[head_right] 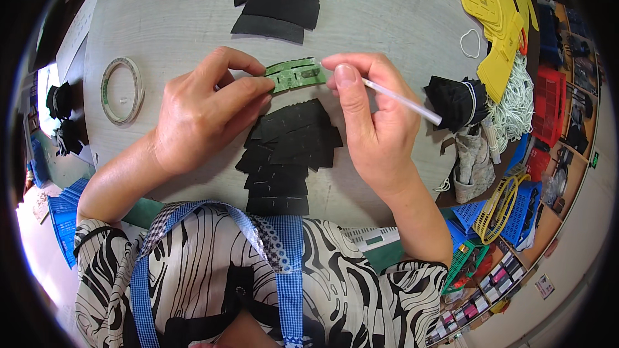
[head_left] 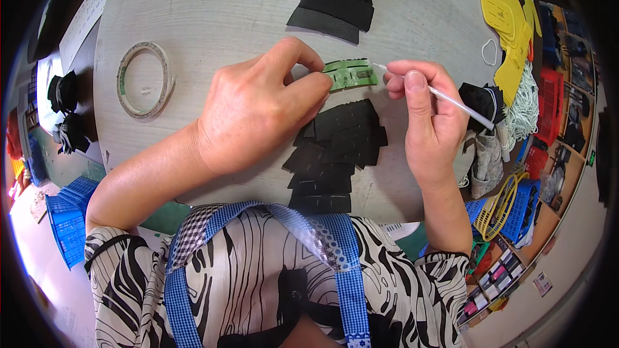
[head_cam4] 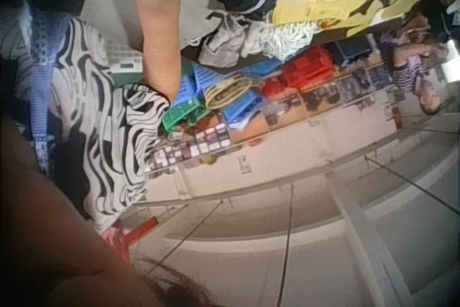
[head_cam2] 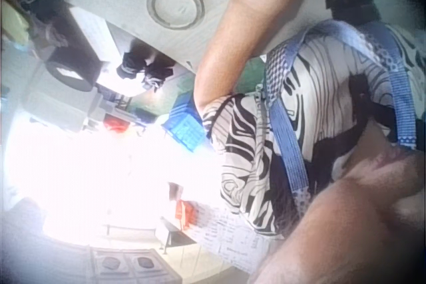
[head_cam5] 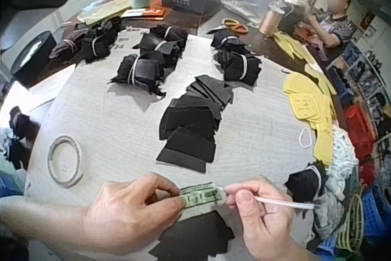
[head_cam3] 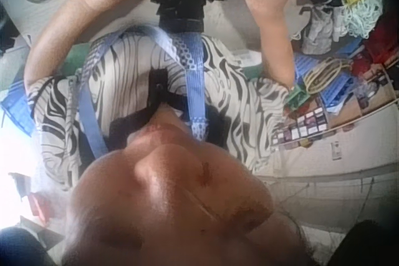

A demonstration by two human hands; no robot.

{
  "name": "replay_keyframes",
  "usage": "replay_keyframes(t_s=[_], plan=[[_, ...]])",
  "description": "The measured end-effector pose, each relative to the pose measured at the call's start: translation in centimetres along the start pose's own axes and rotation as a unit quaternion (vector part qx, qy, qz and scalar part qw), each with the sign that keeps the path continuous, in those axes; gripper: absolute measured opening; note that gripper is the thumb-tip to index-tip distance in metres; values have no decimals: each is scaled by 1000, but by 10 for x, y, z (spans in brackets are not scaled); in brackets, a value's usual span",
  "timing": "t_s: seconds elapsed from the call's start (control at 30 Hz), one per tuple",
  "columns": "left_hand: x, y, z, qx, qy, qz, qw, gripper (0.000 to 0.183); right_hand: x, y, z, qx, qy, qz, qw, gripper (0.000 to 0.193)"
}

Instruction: Applying adhesive tape to small black shoe components using a manual application tool.

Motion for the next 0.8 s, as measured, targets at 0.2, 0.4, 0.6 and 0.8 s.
replay_keyframes(t_s=[0.2, 0.4, 0.6, 0.8], plan=[[1, 0, 0, -4, -4, -4, 1000, 24, 8, -3, 10, -27, 58, 26, 998, 23], [3, 1, 1, 4, -17, 1, 1000, 25, 17, -7, 12, -60, 116, 35, 991, 18], [6, 4, 0, 6, -38, 9, 999, 26, 20, -8, 21, -73, 169, 44, 982, 14], [4, 3, -2, 11, -42, 8, 999, 26, 38, -11, 28, -102, 177, 61, 977, 13]])
Point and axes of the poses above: each hand's wrist, its own y-axis away from the middle knuckle, its own x-axis out of the palm, z = x × y, the point moved 8 cm from there along -y, towards the middle knuckle, and after that the axes turned 8 degrees about z, right-handed, at the moved point
